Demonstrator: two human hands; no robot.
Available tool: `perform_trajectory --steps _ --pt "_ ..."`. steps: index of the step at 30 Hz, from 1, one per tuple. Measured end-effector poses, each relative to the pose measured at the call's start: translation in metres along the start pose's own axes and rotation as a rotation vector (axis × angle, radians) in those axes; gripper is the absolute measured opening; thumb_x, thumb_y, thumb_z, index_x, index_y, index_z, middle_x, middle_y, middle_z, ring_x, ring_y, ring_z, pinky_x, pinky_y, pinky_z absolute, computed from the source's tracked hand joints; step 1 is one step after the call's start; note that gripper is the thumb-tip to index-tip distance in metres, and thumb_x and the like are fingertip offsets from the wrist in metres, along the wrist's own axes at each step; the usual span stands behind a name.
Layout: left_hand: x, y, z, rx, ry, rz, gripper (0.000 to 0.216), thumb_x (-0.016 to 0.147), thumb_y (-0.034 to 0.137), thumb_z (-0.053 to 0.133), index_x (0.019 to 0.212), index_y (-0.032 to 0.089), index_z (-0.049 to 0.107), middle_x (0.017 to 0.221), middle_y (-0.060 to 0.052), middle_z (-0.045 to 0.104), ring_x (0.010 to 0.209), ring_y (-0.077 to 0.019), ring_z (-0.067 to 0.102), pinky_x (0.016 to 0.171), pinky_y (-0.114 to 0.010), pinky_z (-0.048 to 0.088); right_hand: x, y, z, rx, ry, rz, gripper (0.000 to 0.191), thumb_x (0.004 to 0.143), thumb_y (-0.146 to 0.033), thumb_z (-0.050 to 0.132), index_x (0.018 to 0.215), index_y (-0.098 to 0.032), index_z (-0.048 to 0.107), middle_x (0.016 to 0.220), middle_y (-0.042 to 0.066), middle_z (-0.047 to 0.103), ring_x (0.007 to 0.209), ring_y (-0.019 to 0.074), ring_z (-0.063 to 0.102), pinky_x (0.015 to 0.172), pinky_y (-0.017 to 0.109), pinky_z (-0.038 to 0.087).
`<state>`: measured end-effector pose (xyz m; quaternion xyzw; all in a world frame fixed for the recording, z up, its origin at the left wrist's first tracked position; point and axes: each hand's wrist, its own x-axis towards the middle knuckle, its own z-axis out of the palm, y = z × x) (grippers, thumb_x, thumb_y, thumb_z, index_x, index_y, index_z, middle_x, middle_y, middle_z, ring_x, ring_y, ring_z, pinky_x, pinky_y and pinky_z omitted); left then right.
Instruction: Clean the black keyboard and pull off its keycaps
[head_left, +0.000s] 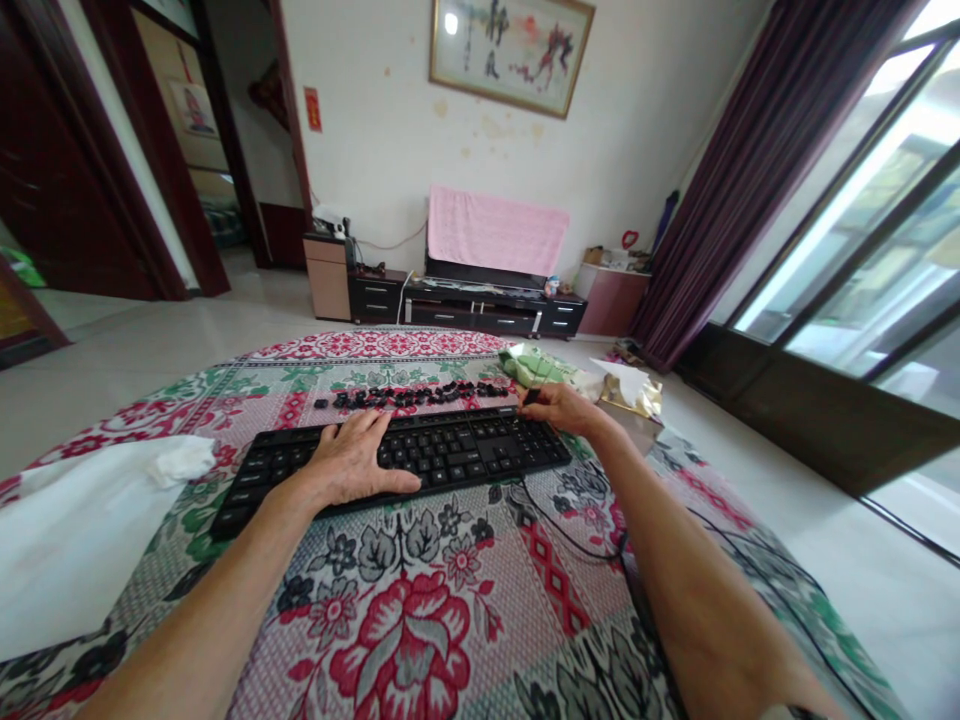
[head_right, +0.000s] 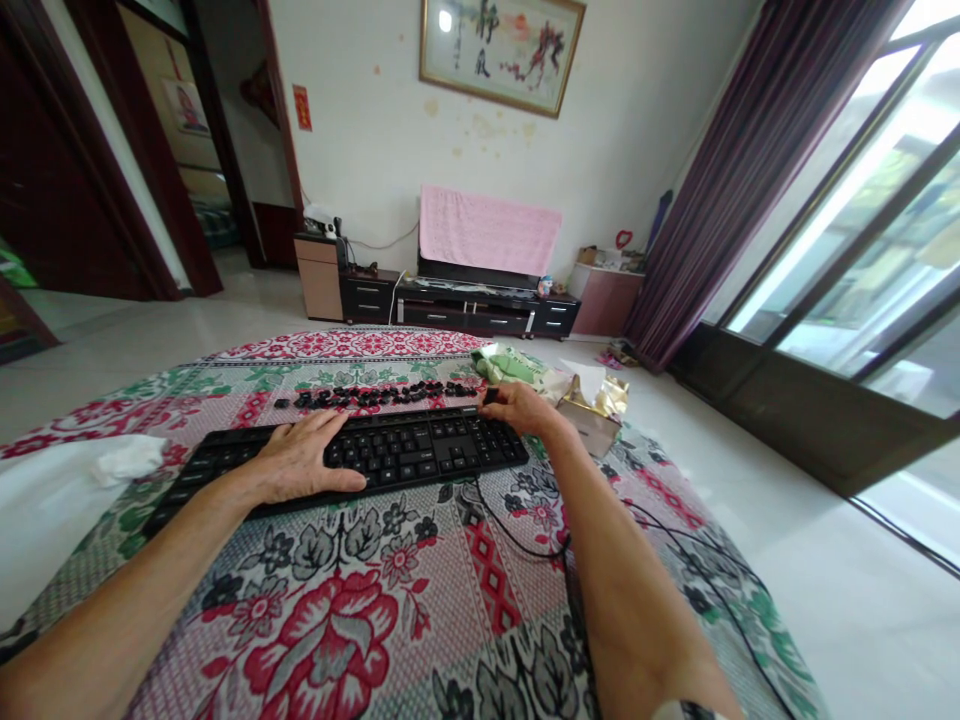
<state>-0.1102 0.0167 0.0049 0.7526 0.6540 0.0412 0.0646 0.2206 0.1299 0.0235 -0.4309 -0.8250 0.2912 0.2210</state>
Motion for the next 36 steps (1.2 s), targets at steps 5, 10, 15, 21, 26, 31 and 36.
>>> perform_trajectory --steps 5,10,15,21,26,31,36 --pt "0.000 0.000 0.000 0.004 -0.011 0.004 0.112 0.058 0.080 0.044 0.144 0.014 0.019 0.149 -0.016 0.022 0.136 -0.0355 0.018 0.105 -0.050 0.021 0.002 0.005 0.004 0.080 0.058 0.041 0.017 0.072 -0.033 0.056 0.077 -0.018 0.061 0.065 -0.002 0.060 0.062 0.0119 0.054 0.061 0.024 0.044" --pt "0.000 0.000 0.000 -0.002 -0.013 0.000 0.113 0.058 0.080 0.044 0.144 0.012 0.018 0.149 -0.017 0.022 0.136 -0.0356 0.018 0.105 -0.051 0.021 0.002 -0.005 0.004 -0.005 0.078 0.020 0.015 0.071 -0.031 0.055 0.074 -0.017 0.060 0.062 -0.002 0.058 0.060 0.0116 0.053 0.059 0.023 0.042" --pt "-0.001 0.000 0.000 -0.018 -0.006 0.002 0.111 0.058 0.079 0.045 0.144 0.015 0.018 0.150 -0.016 0.022 0.136 -0.0359 0.019 0.105 -0.051 0.020 0.001 -0.007 0.005 0.038 0.093 0.008 0.014 0.071 -0.029 0.053 0.076 -0.017 0.060 0.063 -0.002 0.058 0.061 0.0121 0.053 0.059 0.024 0.043" --pt "0.000 -0.001 0.001 -0.003 -0.005 0.002 0.111 0.058 0.080 0.045 0.144 0.016 0.018 0.150 -0.016 0.022 0.136 -0.0351 0.019 0.105 -0.051 0.021 0.002 -0.006 0.006 0.041 0.106 0.009 0.013 0.070 -0.028 0.055 0.075 -0.017 0.061 0.063 -0.001 0.058 0.059 0.0123 0.054 0.057 0.024 0.044" --pt "0.000 -0.001 0.002 -0.018 0.002 0.010 0.113 0.057 0.081 0.044 0.144 0.014 0.018 0.150 -0.016 0.021 0.136 -0.0359 0.019 0.105 -0.052 0.020 0.000 -0.012 0.006 -0.031 0.133 -0.014 0.013 0.070 -0.028 0.054 0.071 -0.017 0.060 0.060 -0.001 0.057 0.056 0.0116 0.052 0.055 0.024 0.042" --pt "0.000 -0.001 0.002 -0.017 0.002 0.005 0.113 0.056 0.082 0.044 0.144 0.016 0.019 0.150 -0.014 0.023 0.135 -0.0366 0.019 0.106 -0.051 0.020 0.004 -0.011 0.008 0.061 0.215 0.079 0.014 0.069 -0.030 0.056 0.073 -0.017 0.060 0.061 0.000 0.059 0.057 0.0129 0.055 0.055 0.026 0.045" --pt "0.000 0.000 0.000 -0.031 0.003 0.008 0.111 0.056 0.081 0.046 0.143 0.018 0.021 0.149 -0.015 0.023 0.135 -0.0356 0.019 0.105 -0.051 0.019 0.009 -0.003 0.008 0.176 0.238 0.148 0.016 0.068 -0.030 0.058 0.076 -0.017 0.059 0.067 0.002 0.063 0.063 0.0157 0.060 0.056 0.028 0.049"
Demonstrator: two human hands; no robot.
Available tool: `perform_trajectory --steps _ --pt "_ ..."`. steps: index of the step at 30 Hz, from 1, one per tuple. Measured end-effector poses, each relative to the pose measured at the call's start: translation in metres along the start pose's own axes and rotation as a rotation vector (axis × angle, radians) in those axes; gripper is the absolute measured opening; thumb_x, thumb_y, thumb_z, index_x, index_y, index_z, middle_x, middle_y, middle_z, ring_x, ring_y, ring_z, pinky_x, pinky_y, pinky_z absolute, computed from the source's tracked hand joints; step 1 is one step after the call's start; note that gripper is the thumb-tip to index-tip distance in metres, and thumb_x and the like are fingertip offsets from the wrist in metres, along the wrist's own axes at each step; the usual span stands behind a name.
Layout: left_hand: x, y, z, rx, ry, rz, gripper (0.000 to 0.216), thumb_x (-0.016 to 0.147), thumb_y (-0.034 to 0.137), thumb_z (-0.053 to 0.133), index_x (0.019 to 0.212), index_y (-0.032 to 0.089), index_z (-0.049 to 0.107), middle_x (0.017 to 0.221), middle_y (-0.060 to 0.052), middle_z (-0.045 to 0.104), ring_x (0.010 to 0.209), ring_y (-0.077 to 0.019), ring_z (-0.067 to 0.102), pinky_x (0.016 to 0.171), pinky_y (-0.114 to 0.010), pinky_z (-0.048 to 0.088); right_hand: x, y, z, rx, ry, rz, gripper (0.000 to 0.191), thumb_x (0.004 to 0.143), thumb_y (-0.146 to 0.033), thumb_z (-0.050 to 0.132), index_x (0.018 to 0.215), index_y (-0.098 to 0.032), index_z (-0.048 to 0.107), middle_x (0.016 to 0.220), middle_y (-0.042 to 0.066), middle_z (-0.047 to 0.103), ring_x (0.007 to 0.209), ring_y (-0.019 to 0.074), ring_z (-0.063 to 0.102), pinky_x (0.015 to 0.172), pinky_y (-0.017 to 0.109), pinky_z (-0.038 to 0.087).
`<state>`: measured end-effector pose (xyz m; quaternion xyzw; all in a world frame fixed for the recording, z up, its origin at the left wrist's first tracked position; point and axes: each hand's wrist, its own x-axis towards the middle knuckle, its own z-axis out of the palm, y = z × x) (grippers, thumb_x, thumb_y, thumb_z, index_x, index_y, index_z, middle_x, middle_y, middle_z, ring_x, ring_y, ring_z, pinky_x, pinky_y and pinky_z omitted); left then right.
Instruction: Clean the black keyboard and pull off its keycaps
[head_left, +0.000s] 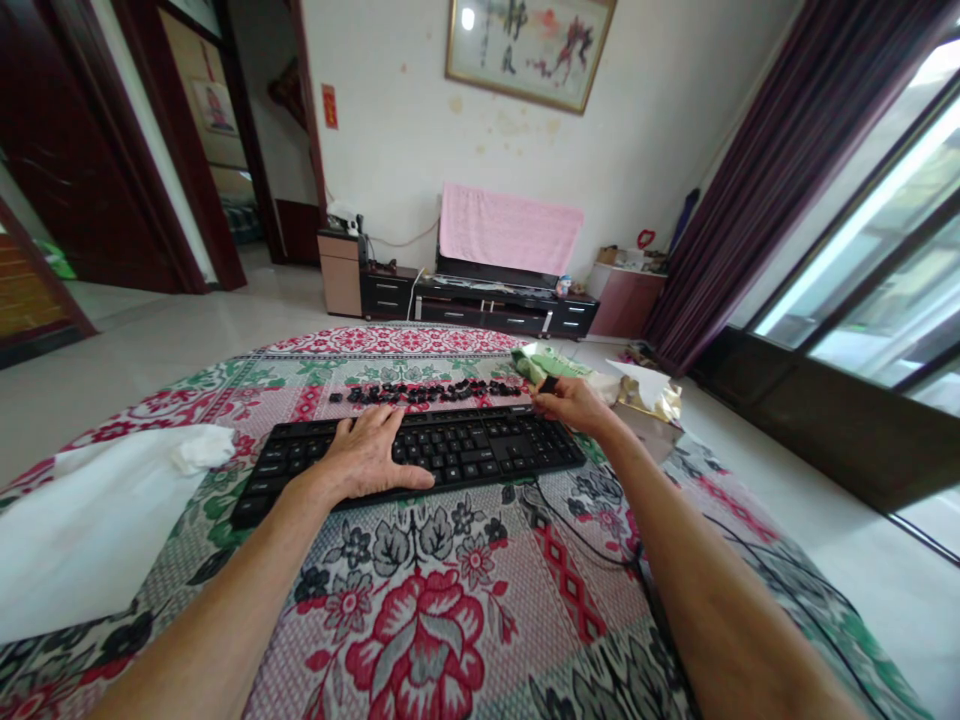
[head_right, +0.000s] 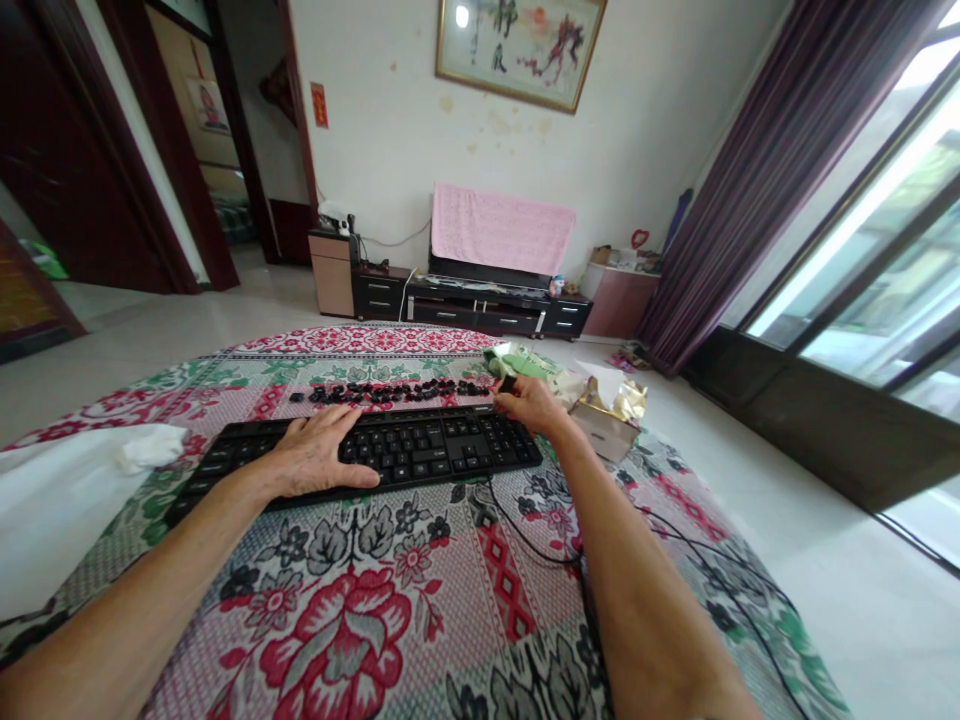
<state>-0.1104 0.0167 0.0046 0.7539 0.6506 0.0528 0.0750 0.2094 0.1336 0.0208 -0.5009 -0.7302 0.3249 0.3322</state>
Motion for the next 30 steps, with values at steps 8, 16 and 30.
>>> perform_trajectory --steps 8,16,30 --pt "0.000 0.000 0.000 0.009 -0.011 -0.011 0.114 0.056 0.081 0.045 0.144 0.015 0.019 0.150 -0.016 0.021 0.136 -0.0360 0.018 0.106 -0.051 0.019 -0.001 -0.006 0.004 -0.133 0.052 -0.156 0.017 0.071 -0.032 0.056 0.077 -0.017 0.061 0.063 0.001 0.062 0.058 0.0135 0.056 0.056 0.026 0.044" --pt "0.000 -0.001 0.001 -0.016 0.003 0.007 0.114 0.055 0.081 0.047 0.143 0.014 0.020 0.149 -0.016 0.023 0.135 -0.0365 0.018 0.106 -0.053 0.020 -0.006 -0.036 0.033 -0.265 0.060 -0.207 0.022 0.073 -0.021 0.037 0.075 -0.017 0.058 0.062 0.000 0.057 0.060 0.0134 0.050 0.060 0.025 0.038" --pt "-0.001 0.001 0.000 0.000 0.001 -0.002 0.112 0.057 0.079 0.047 0.144 0.014 0.019 0.149 -0.016 0.023 0.136 -0.0357 0.018 0.105 -0.051 0.020 -0.013 -0.051 0.059 -0.785 0.041 0.045 0.028 0.069 -0.039 0.054 0.075 -0.017 0.070 0.065 0.008 0.063 0.065 0.0185 0.057 0.055 0.027 0.034"
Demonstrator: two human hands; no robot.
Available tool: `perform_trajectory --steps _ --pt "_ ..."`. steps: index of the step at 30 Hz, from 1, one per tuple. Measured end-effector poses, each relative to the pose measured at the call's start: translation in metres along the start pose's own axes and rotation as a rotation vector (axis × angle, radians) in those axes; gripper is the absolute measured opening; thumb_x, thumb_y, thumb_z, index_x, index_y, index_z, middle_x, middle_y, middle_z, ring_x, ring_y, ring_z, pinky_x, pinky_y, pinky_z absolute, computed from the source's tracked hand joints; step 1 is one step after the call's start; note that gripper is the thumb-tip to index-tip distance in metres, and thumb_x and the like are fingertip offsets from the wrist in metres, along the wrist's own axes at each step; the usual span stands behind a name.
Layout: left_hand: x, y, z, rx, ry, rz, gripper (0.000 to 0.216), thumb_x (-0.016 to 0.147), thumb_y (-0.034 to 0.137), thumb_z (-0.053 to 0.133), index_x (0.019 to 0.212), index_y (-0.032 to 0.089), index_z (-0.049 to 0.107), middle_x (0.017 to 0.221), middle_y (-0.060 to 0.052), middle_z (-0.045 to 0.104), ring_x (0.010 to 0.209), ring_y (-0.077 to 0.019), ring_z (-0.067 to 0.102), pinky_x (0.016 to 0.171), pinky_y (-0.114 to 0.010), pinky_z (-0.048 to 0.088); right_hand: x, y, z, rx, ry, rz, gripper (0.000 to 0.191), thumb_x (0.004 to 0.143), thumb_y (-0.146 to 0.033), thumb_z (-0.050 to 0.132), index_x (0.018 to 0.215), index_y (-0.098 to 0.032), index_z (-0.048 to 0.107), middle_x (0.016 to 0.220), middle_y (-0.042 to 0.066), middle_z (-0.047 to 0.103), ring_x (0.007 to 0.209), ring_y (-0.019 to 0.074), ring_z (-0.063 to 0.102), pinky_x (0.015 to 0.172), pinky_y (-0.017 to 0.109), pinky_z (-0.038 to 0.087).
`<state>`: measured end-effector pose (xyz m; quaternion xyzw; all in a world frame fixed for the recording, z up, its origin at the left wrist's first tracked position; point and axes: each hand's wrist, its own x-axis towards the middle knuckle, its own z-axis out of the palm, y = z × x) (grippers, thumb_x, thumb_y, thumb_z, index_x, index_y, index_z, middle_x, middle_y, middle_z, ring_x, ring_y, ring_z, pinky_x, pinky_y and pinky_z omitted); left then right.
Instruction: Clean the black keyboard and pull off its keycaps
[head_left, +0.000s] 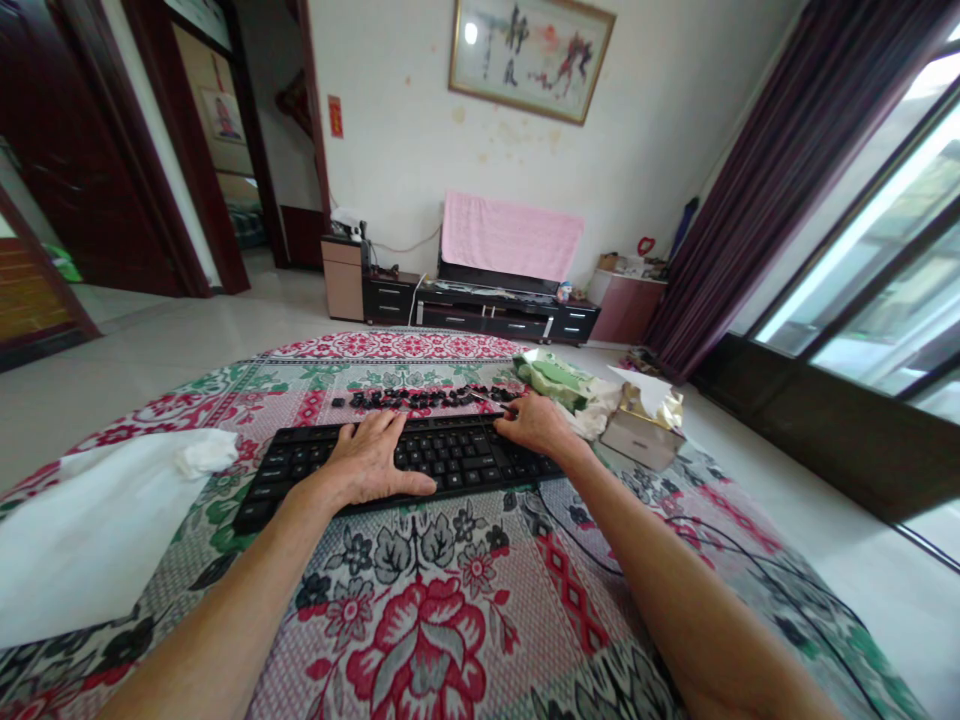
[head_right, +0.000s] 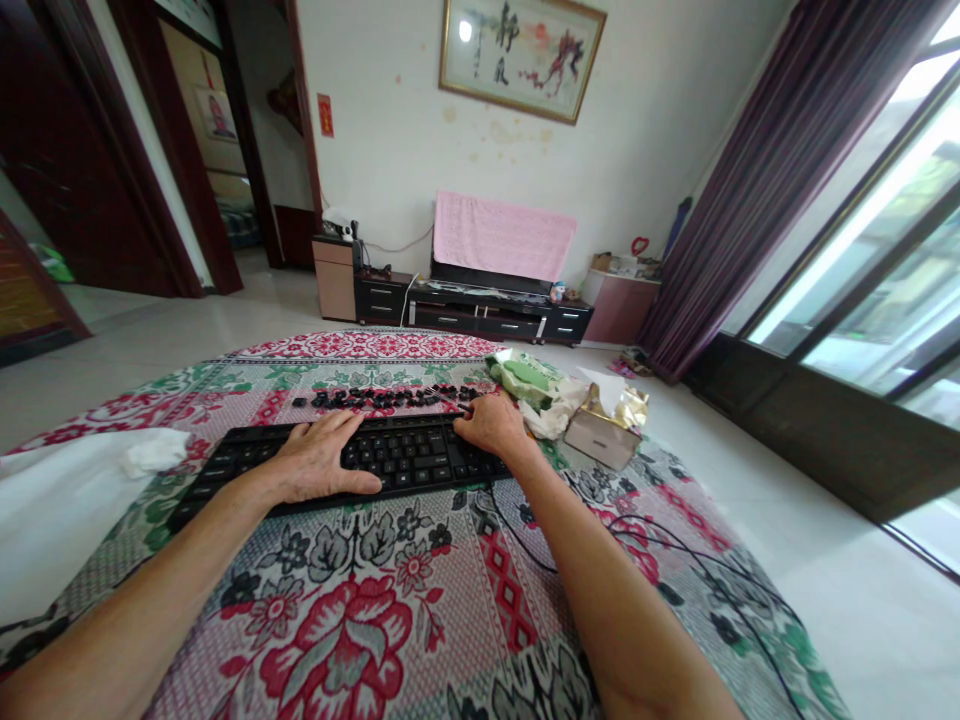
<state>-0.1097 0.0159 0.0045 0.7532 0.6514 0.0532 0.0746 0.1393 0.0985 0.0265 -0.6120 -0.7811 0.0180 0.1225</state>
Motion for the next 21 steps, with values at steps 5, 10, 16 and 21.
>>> perform_trajectory --steps 5,10,16,21 --pt "-0.001 0.001 -0.001 -0.006 0.004 -0.009 0.111 0.057 0.078 0.047 0.144 0.016 0.019 0.150 -0.015 0.023 0.135 -0.0366 0.018 0.105 -0.051 0.020 0.005 0.008 0.000 0.004 -0.037 -0.034 0.024 0.071 -0.036 0.055 0.072 -0.017 0.069 0.068 0.007 0.063 0.064 0.0163 0.055 0.056 0.025 0.036" --pt "-0.001 0.001 -0.001 -0.008 -0.001 -0.007 0.113 0.055 0.080 0.047 0.144 0.015 0.020 0.150 -0.015 0.022 0.135 -0.0367 0.018 0.106 -0.051 0.019 0.021 0.028 -0.001 0.221 0.068 0.087 0.028 0.072 -0.041 0.055 0.072 -0.016 0.067 0.054 0.000 0.054 0.055 0.0129 0.049 0.052 0.022 0.034" --pt "0.000 0.001 -0.001 0.010 -0.004 -0.010 0.116 0.055 0.081 0.045 0.144 0.011 0.019 0.150 -0.016 0.021 0.136 -0.0354 0.017 0.106 -0.051 0.019 0.059 0.060 0.013 0.195 0.254 0.308 0.029 0.073 -0.041 0.053 0.074 -0.017 0.068 0.058 0.002 0.058 0.057 0.0147 0.051 0.051 0.022 0.033" --pt "0.000 0.001 -0.001 0.010 -0.007 -0.008 0.115 0.056 0.081 0.045 0.144 0.012 0.019 0.150 -0.016 0.021 0.136 -0.0353 0.018 0.106 -0.051 0.019 0.074 0.063 0.027 0.103 0.183 0.353 0.025 0.071 -0.038 0.055 0.079 -0.020 0.070 0.070 0.005 0.065 0.064 0.0176 0.057 0.055 0.024 0.039"
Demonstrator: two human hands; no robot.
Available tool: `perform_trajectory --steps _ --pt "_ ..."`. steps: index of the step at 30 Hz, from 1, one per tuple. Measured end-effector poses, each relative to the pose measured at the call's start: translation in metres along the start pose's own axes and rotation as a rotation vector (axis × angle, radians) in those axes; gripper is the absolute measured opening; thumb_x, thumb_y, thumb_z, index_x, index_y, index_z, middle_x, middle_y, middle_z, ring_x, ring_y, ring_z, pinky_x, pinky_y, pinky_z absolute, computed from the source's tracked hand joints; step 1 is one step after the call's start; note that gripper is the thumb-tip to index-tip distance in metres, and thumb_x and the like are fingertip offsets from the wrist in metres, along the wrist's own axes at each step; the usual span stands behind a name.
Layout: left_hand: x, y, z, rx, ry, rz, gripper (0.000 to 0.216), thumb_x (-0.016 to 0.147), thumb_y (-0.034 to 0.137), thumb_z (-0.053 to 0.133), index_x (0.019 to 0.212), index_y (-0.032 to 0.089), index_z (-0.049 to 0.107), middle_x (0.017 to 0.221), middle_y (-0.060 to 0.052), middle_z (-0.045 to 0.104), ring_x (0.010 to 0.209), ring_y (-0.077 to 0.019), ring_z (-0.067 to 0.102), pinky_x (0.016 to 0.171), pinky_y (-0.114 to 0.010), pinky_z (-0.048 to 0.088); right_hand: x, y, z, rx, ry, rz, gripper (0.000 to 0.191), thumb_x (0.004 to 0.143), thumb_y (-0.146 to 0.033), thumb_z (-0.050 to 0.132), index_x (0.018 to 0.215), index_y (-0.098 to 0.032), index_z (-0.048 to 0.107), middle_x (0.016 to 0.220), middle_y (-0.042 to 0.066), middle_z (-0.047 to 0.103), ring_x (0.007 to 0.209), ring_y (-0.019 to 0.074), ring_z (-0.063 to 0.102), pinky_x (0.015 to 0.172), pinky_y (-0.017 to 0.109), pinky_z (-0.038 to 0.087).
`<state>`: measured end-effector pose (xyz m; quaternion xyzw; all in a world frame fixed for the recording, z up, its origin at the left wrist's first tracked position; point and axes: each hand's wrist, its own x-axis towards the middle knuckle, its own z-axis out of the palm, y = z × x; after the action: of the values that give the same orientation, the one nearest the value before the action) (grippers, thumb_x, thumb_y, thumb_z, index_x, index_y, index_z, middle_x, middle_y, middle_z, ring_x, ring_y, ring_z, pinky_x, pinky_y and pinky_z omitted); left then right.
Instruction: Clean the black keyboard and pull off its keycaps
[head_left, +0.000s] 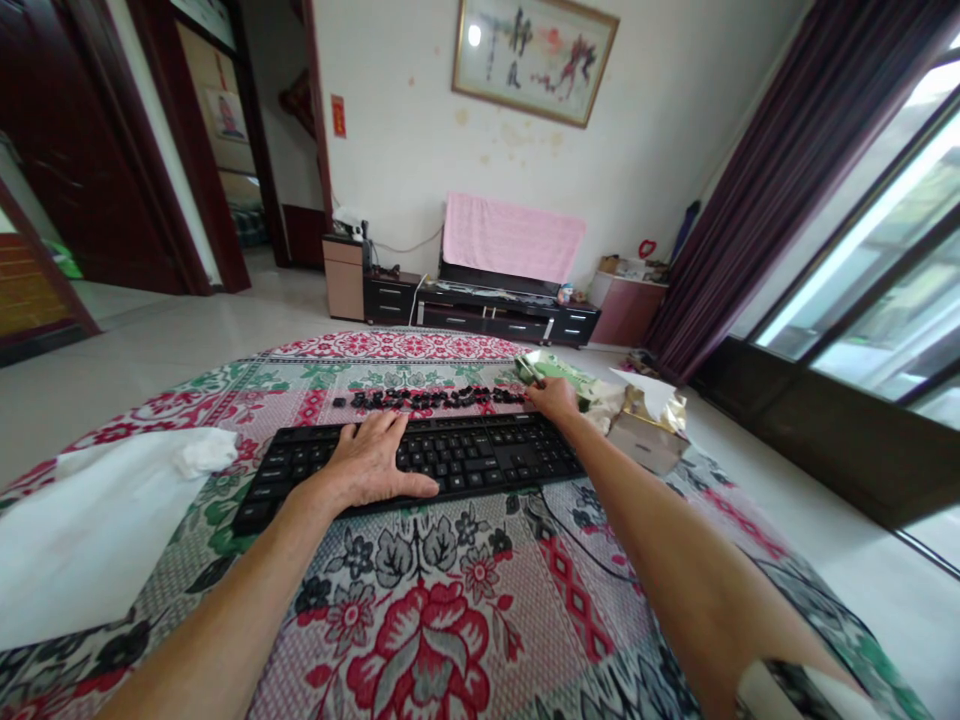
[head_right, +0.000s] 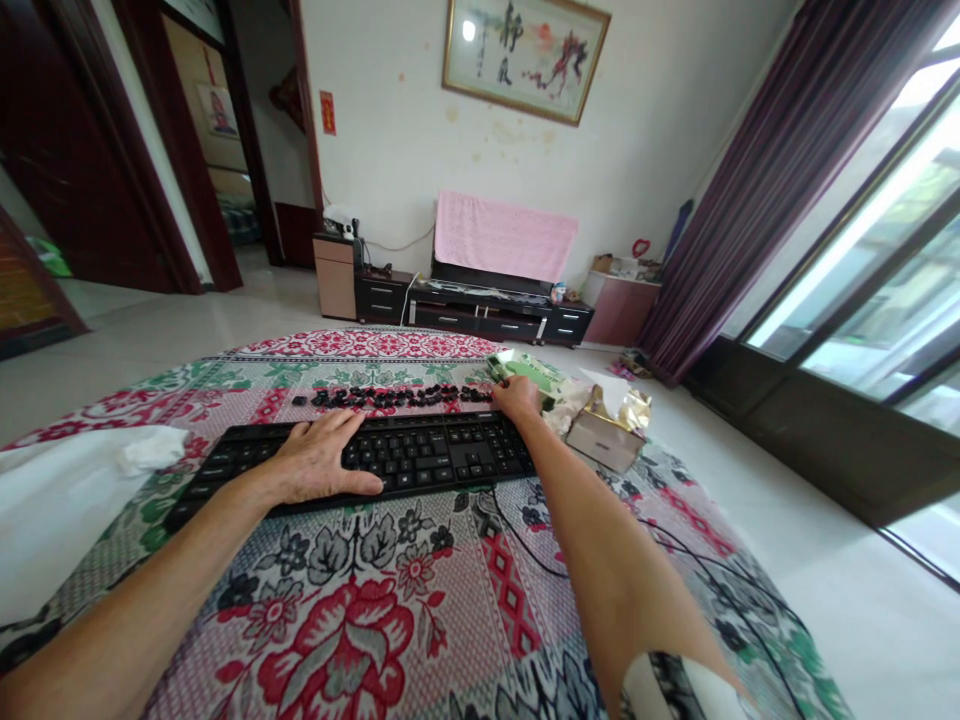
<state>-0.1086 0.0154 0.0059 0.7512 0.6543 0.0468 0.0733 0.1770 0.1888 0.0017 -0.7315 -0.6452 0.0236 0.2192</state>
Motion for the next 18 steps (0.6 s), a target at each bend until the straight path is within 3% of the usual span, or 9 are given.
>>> perform_trajectory --steps 8,18 --pt "-0.0004 0.0000 -0.0006 -0.028 0.006 0.008 0.114 0.055 0.080 0.047 0.144 0.014 0.020 0.150 -0.017 0.022 0.135 -0.0358 0.019 0.105 -0.051 0.020 -0.0001 -0.0014 0.0016 -0.042 -0.028 0.025 0.032 0.076 -0.038 0.051 0.090 -0.018 0.072 0.082 0.010 0.069 0.075 0.0229 0.063 0.060 0.027 0.044" --pt "0.0006 -0.0021 0.0016 -0.036 0.008 0.012 0.112 0.056 0.079 0.047 0.144 0.015 0.020 0.150 -0.015 0.021 0.135 -0.0370 0.018 0.105 -0.052 0.019 0.0039 -0.0011 0.0038 -0.053 -0.110 0.006 0.035 0.078 -0.042 0.050 0.089 -0.017 0.071 0.084 0.011 0.068 0.077 0.0221 0.062 0.065 0.028 0.045"
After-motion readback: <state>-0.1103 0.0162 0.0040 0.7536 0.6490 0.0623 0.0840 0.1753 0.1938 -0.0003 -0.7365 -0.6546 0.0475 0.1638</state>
